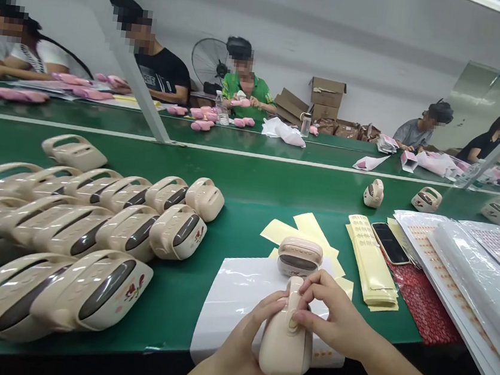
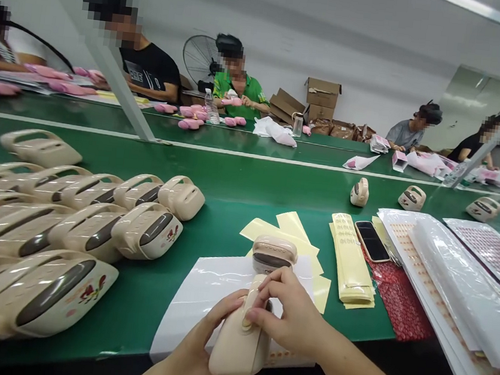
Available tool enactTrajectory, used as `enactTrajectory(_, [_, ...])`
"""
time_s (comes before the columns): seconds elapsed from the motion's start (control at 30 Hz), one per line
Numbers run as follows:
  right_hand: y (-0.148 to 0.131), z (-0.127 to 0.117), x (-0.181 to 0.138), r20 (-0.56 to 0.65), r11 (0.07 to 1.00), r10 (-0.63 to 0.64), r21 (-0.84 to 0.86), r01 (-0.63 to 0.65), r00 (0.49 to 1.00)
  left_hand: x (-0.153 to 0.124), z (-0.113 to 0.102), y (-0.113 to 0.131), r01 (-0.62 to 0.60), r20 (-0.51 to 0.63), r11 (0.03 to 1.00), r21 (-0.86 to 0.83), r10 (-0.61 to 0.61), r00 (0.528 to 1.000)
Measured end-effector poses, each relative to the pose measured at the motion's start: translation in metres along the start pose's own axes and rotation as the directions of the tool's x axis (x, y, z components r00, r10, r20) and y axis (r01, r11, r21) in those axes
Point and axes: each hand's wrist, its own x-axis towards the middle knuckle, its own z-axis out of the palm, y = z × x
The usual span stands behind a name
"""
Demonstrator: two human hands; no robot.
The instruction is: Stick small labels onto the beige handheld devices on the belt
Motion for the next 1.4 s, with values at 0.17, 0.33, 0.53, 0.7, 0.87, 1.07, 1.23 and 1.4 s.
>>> enactTrajectory(0.17, [-0.002, -0.003, -0.001, 0.056, 0.999, 0.000, -0.051, 0.003, 0.998, 0.001, -0.002, 0.003, -0.053, 0.071, 0.991, 0.126, 0.044, 0.997])
enactTrajectory(0.33, [-0.010, -0.008, 0.003, 0.149, 0.992, 0.021, -0.125, -0.002, 0.989, 0.003, -0.004, 0.006, 0.016, 0.034, 0.999, 0.033, -0.017, 0.999])
enactTrajectory(0.53, [-0.016, -0.010, 0.008, 0.170, 0.982, 0.039, -0.188, -0.007, 0.985, 0.008, -0.002, 0.013, 0.033, 0.017, 0.982, 0.187, -0.037, 0.999])
enactTrajectory(0.7, [-0.015, -0.006, 0.007, 0.157, 0.975, 0.016, -0.221, 0.019, 0.988, 0.001, -0.012, 0.003, -0.136, 0.155, 0.923, 0.360, 0.084, 0.984])
enactTrajectory(0.87, [-0.010, 0.000, 0.004, 0.127, 0.978, 0.013, -0.210, 0.014, 0.992, -0.007, -0.021, -0.010, -0.298, 0.319, 0.734, 0.610, 0.117, 0.940])
enactTrajectory(1.07, [-0.001, 0.006, 0.000, 0.057, 0.906, -0.207, -0.365, 0.214, 0.977, -0.003, -0.016, -0.004, -0.326, 0.331, 0.713, 0.621, 0.138, 0.933])
enactTrajectory(1.23, [0.004, 0.011, -0.009, 0.151, 0.523, -0.554, -0.702, 0.483, 0.819, -0.002, -0.020, -0.007, -0.353, 0.354, 0.697, 0.624, 0.150, 0.923])
enactTrajectory(1.4, [0.008, 0.008, -0.013, 0.124, 0.610, -0.440, -0.686, 0.397, 0.889, -0.003, -0.024, -0.012, -0.362, 0.371, 0.692, 0.624, 0.145, 0.917])
